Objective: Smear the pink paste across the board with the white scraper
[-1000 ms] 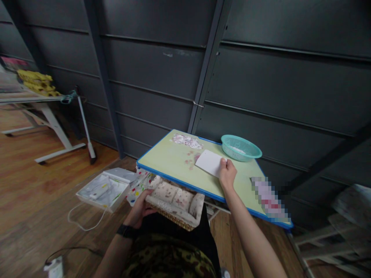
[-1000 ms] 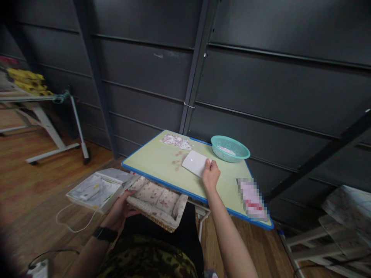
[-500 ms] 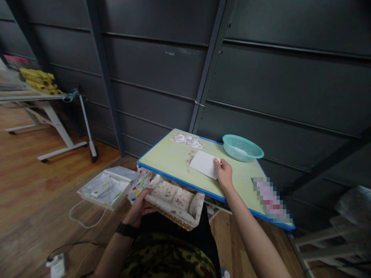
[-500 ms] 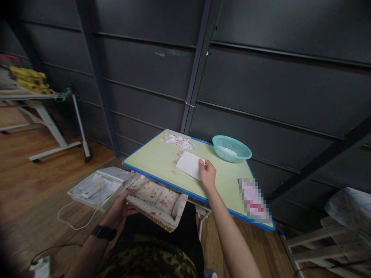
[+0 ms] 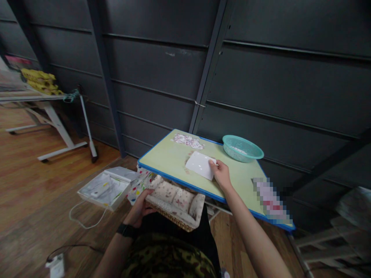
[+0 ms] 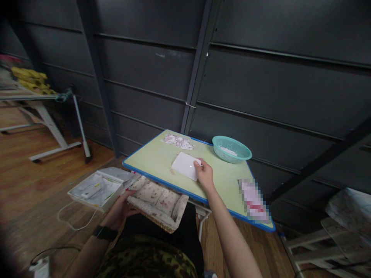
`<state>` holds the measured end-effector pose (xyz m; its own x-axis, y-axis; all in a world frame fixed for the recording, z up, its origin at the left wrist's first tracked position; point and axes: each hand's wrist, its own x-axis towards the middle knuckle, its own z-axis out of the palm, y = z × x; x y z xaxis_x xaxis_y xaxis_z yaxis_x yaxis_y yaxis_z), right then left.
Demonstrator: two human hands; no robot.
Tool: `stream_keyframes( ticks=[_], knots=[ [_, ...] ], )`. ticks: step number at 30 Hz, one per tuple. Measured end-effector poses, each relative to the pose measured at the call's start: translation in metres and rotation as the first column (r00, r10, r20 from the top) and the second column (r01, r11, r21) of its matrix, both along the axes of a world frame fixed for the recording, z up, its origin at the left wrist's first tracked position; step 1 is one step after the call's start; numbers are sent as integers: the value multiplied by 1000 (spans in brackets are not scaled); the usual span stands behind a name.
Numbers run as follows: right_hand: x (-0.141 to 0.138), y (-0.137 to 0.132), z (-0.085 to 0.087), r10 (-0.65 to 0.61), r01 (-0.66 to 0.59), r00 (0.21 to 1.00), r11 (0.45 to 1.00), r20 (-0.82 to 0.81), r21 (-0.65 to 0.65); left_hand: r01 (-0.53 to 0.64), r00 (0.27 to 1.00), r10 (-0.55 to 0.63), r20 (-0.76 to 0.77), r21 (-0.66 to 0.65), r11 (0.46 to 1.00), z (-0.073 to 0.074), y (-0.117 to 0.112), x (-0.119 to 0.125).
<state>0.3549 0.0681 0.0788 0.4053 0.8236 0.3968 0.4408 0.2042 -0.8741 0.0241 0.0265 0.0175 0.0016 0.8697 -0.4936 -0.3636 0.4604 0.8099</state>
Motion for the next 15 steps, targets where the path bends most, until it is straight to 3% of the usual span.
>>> stream_keyframes(
  ticks=[2,7,15],
  knots=[
    [-1,-1,0,25,-25,1000,1000,-18,0,-3,1000,3,10,-11,1000,1,0,1],
    [3,-2,-2,-80,81,997,996,-22,27,-11,1000,11,3,-23,1000,2,1,2],
    [-6,-3,-1,127,-132,990,989,-65,-71,11,1000,-11,1,-23,1000,-1,1,0]
  ],
)
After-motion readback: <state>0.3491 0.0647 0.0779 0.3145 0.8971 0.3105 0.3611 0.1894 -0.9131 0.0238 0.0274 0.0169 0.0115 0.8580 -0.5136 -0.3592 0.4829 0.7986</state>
